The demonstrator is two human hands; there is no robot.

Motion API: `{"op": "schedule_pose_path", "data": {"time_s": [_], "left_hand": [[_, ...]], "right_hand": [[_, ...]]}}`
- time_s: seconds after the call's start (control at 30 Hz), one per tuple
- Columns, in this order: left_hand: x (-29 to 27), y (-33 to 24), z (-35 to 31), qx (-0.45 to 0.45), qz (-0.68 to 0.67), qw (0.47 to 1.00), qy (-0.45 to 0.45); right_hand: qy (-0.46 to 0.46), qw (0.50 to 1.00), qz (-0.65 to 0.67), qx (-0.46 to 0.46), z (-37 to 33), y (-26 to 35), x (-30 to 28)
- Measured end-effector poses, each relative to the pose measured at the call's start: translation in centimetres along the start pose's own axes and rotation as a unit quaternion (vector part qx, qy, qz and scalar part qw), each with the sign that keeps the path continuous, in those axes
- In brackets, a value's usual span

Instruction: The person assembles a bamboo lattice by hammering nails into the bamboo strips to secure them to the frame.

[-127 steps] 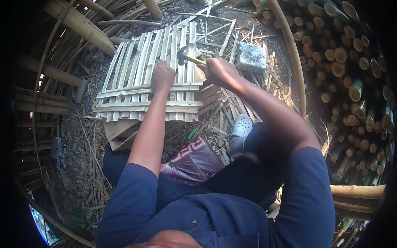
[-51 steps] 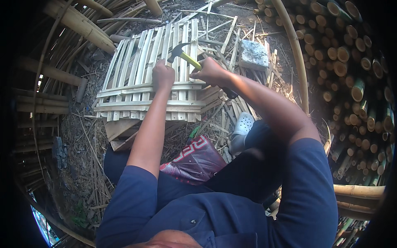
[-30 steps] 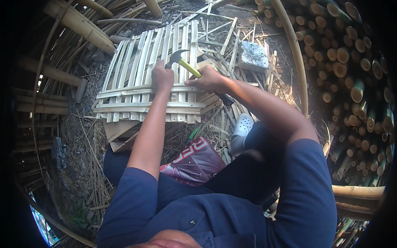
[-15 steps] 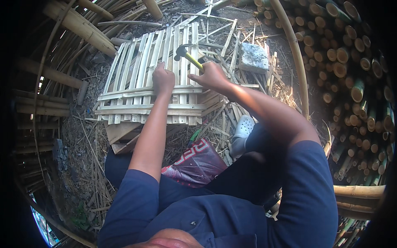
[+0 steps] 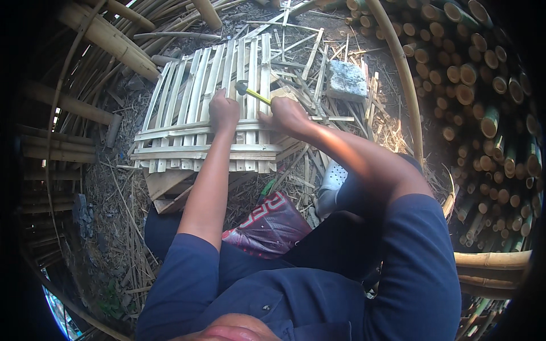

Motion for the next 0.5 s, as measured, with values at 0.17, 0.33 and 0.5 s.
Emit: {"op": "schedule_pose_path", "data": {"time_s": [0.17, 0.33, 0.5], "left_hand": [[-0.2, 0.0, 0.0, 0.000, -0.005, 1.000, -0.002], [0.1, -0.1, 0.0, 0.008, -0.001, 1.000, -0.008], [0.3, 0.3, 0.3, 0.005, 0.001, 1.000, -0.001]], "right_hand": [[0.008, 1.000, -0.003, 0.011, 0.0, 0.3, 0.1], [0.017, 0.998, 0.001, 0.054, 0.4, -0.4, 0.0], [0.038, 0.985, 0.127, 0.112, 0.8, -2.0, -0.9]]}}
Point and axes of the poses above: each hand's wrist, its own z-axis towards the middle knuckle, its own x-axis out of the palm, y = z × x, the point moved 8 cm from there along z, towards the middle knuckle, and after that the axes turned 13 degrees about z, right-handed, at the moved point
